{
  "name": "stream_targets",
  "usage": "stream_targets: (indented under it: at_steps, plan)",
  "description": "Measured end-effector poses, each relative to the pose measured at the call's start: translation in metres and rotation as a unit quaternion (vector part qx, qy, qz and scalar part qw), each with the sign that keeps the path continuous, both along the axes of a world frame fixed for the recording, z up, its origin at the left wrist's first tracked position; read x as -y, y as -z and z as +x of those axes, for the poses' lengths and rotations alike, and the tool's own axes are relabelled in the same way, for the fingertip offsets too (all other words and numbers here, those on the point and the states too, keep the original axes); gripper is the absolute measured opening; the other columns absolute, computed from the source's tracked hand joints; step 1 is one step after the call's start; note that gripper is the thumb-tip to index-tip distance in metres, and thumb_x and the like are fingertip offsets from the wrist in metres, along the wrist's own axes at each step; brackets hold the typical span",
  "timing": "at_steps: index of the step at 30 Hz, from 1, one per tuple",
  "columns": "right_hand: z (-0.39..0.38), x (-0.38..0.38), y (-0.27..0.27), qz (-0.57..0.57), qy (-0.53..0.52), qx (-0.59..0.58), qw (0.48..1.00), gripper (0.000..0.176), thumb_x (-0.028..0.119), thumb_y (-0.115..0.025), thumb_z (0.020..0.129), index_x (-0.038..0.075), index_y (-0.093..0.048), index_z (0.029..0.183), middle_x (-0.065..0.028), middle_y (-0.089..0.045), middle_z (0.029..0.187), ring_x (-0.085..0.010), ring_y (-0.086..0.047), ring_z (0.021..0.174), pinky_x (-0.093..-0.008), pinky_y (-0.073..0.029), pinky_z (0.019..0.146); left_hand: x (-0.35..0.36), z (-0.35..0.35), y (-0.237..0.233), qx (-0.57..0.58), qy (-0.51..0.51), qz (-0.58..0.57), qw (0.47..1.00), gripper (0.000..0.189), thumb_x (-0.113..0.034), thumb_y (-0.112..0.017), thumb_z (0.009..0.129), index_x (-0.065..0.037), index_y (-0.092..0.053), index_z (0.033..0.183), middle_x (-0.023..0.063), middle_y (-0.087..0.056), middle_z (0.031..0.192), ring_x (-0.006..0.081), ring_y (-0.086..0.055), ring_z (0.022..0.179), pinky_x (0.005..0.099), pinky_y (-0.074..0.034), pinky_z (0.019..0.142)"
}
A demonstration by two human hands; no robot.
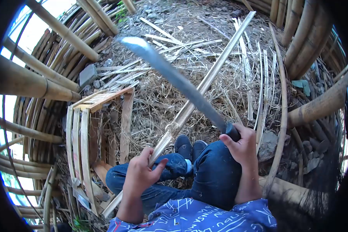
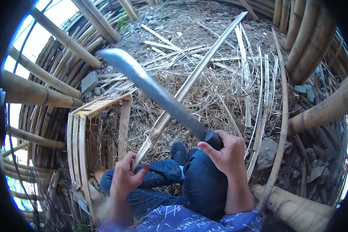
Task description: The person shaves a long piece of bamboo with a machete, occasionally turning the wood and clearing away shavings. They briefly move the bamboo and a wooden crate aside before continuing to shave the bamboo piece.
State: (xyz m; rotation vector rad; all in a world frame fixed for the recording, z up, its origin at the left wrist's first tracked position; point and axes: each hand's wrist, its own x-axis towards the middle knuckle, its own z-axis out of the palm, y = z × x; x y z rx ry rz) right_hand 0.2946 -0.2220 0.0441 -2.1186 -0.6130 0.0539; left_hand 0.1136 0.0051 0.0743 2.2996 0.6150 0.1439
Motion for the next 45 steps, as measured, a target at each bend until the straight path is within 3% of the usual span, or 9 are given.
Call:
stream_targets:
  at_steps: [8, 17, 19, 29, 32, 35, 39, 41, 45]
  plan:
    - [-0.008, -0.002, -0.01, -0.06, 0.0, 0.108, 0.992, 0.055, 0.059, -0.073, 0.072, 0.005, -0.065, 0.073, -0.0099, -0.06, 0.059, -0.0297, -0.063, 0.056, -0.0383, -0.048, 0.053, 0.015, -0.005, -0.004, 0.006, 0.009, -0.009, 1.0, 0.029, -0.022, -0.076, 0.08, -0.002, -0.057, 0.092, 0.0058, -0.051, 0.055, 0.0115, -0.049, 0.048, 0.0288, -0.038, 0.046]
    - [-0.033, 0.041, -0.03, -0.149, 0.052, 0.142, 0.977, 0.057, 0.061, -0.073, 0.072, 0.005, -0.063, 0.071, -0.0095, -0.059, 0.058, -0.029, -0.063, 0.056, -0.0386, -0.049, 0.053, 0.036, -0.037, 0.007, 0.031, 0.07, -0.007, 0.997, 0.023, -0.021, -0.069, 0.088, -0.002, -0.057, 0.094, 0.0093, -0.053, 0.057, 0.0184, -0.053, 0.047, 0.0299, -0.041, 0.048]
    - [-0.045, 0.053, -0.032, -0.157, 0.041, 0.15, 0.975, 0.057, 0.061, -0.073, 0.072, 0.005, -0.062, 0.07, -0.0092, -0.059, 0.058, -0.0294, -0.063, 0.055, -0.0391, -0.049, 0.052, 0.041, -0.043, 0.002, -0.018, 0.084, -0.025, 0.996, 0.026, -0.025, -0.068, 0.089, -0.003, -0.056, 0.096, 0.0168, -0.06, 0.062, 0.0349, -0.063, 0.054, 0.0407, -0.047, 0.049]
    - [-0.078, 0.064, -0.041, -0.169, 0.021, 0.088, 0.982, 0.065, 0.068, -0.068, 0.073, 0.003, -0.064, 0.078, -0.0122, -0.059, 0.055, -0.0295, -0.064, 0.052, -0.0369, -0.05, 0.049, 0.058, -0.062, -0.006, -0.067, 0.134, -0.039, 0.988, 0.026, -0.023, -0.068, 0.089, -0.001, -0.056, 0.096, 0.016, -0.058, 0.059, 0.0337, -0.061, 0.05, 0.039, -0.046, 0.047]
    - [-0.081, 0.064, -0.029, -0.215, 0.015, 0.145, 0.966, 0.065, 0.071, -0.064, 0.074, 0.006, -0.058, 0.065, -0.0097, -0.055, 0.05, -0.0273, -0.061, 0.047, -0.0359, -0.047, 0.044, 0.055, -0.075, 0.005, -0.041, 0.145, -0.01, 0.988, 0.026, -0.023, -0.067, 0.09, 0.0, -0.056, 0.096, 0.0168, -0.058, 0.059, 0.0342, -0.06, 0.051, 0.0392, -0.045, 0.046]
    - [-0.084, 0.062, -0.022, -0.212, -0.018, 0.063, 0.975, 0.065, 0.066, -0.07, 0.071, 0.002, -0.064, 0.072, -0.0097, -0.058, 0.054, -0.0295, -0.062, 0.051, -0.0388, -0.048, 0.05, 0.053, -0.084, 0.003, -0.109, 0.111, -0.041, 0.987, 0.026, -0.023, -0.066, 0.09, 0.0, -0.055, 0.096, 0.0174, -0.057, 0.058, 0.0346, -0.061, 0.051, 0.0396, -0.045, 0.047]
    - [-0.081, 0.061, -0.022, -0.244, -0.039, 0.058, 0.967, 0.065, 0.067, -0.069, 0.072, 0.002, -0.064, 0.073, -0.0093, -0.057, 0.054, -0.0294, -0.063, 0.052, -0.0389, -0.049, 0.05, 0.054, -0.086, -0.003, -0.118, 0.108, -0.027, 0.987, 0.026, -0.024, -0.066, 0.091, 0.0, -0.055, 0.095, 0.0176, -0.056, 0.057, 0.0349, -0.061, 0.052, 0.0403, -0.045, 0.046]
    - [-0.078, 0.062, -0.019, -0.214, -0.026, 0.112, 0.97, 0.068, 0.074, -0.059, 0.076, 0.007, -0.055, 0.06, -0.0092, -0.053, 0.048, -0.0271, -0.061, 0.046, -0.0371, -0.048, 0.045, 0.055, -0.085, -0.004, -0.093, 0.119, -0.011, 0.988, 0.027, -0.024, -0.066, 0.091, 0.0, -0.055, 0.095, 0.0175, -0.056, 0.056, 0.0357, -0.06, 0.052, 0.0406, -0.044, 0.046]
    - [-0.067, 0.075, -0.024, -0.228, 0.004, 0.056, 0.972, 0.067, 0.069, -0.064, 0.075, 0.003, -0.057, 0.065, -0.0114, -0.055, 0.053, -0.0319, -0.062, 0.053, -0.0409, -0.048, 0.05, 0.053, -0.088, -0.002, -0.097, 0.122, -0.008, 0.988, 0.028, -0.025, -0.066, 0.091, 0.0, -0.055, 0.095, 0.0176, -0.056, 0.056, 0.0365, -0.06, 0.052, 0.0411, -0.044, 0.046]
